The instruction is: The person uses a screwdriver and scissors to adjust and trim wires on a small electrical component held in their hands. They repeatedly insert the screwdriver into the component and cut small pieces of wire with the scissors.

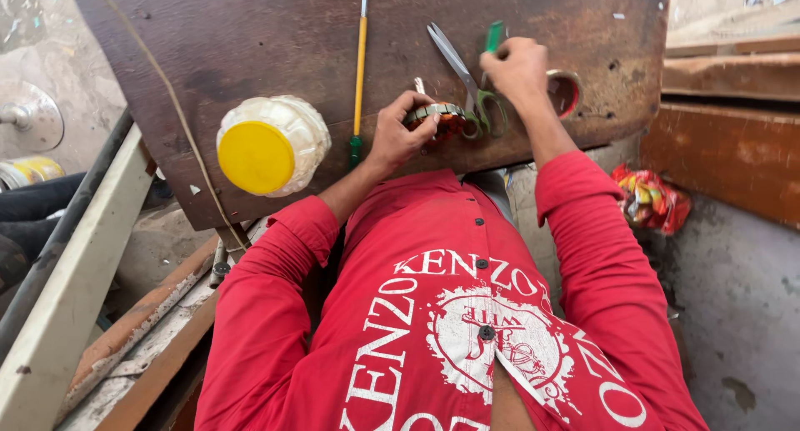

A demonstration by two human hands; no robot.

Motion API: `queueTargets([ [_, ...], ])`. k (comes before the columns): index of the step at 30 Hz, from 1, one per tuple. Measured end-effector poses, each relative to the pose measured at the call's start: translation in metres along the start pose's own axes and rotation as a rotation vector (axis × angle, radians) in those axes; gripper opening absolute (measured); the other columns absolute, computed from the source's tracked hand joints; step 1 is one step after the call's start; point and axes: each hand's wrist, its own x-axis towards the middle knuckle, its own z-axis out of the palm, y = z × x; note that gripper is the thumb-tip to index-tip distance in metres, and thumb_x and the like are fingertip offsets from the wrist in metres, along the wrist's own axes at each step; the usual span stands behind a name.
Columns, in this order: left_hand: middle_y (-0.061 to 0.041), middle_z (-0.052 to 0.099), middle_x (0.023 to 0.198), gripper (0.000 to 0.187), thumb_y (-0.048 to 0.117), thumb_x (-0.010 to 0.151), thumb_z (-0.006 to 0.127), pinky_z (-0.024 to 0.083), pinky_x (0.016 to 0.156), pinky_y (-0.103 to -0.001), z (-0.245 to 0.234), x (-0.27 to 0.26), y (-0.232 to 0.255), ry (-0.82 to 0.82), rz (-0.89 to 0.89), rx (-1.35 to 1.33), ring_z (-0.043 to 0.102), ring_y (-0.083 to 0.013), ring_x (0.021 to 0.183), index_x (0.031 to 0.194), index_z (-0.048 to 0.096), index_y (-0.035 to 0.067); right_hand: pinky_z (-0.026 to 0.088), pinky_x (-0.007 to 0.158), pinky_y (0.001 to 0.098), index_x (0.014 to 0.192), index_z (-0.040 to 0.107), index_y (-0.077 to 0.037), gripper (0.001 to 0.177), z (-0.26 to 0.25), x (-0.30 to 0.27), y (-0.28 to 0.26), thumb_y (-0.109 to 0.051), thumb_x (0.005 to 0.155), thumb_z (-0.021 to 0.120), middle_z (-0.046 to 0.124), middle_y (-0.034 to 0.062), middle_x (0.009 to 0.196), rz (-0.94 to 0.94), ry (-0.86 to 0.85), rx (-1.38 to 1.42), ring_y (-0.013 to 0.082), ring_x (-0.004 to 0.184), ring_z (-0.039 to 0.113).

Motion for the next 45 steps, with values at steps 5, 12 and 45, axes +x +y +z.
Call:
queueTargets([
  [5, -0.009, 0.066, 0.104, 0.042, 0.025, 0.085, 0.089, 0.054, 0.085, -0.031, -0.007, -0.017, -0.016, 0.106, 0.134, 0.134, 0.065, -0.0186, 0.096, 0.115, 0.068, 0.005, 0.062, 0.057, 0.0314, 0.111, 0.055, 0.003, 0.019, -0.019, -0.014, 0.019, -0.011, 0.102, 0.064, 0.071, 0.0088, 0.086, -0.134, 0.321, 0.467, 0.0165, 0.065, 0.071],
  [12, -0.008, 0.065, 0.101, 0.033, 0.012, 0.078, 0.086, 0.053, 0.085, -0.035, -0.001, -0.017, -0.019, 0.044, 0.084, 0.049, 0.064, -0.0220, 0.094, 0.106, 0.070, 0.008, 0.063, 0.075, 0.0335, 0.125, 0.056, -0.004, 0.012, -0.016, -0.048, 0.012, -0.001, 0.115, 0.062, 0.076, 0.0172, 0.107, -0.258, 0.197, 0.355, 0.0212, 0.088, 0.076],
  [45, -0.003, 0.072, 0.108, 0.032, 0.013, 0.085, 0.090, 0.050, 0.103, -0.038, -0.026, -0.048, 0.091, -0.192, 0.457, -0.026, 0.065, -0.0224, 0.108, 0.108, 0.068, 0.009, 0.060, 0.094, 0.0442, 0.103, 0.058, -0.005, 0.021, -0.127, -0.171, -0.119, 0.007, 0.095, 0.073, 0.076, 0.0144, 0.102, -0.632, -0.051, 0.619, 0.0254, 0.095, 0.077],
])
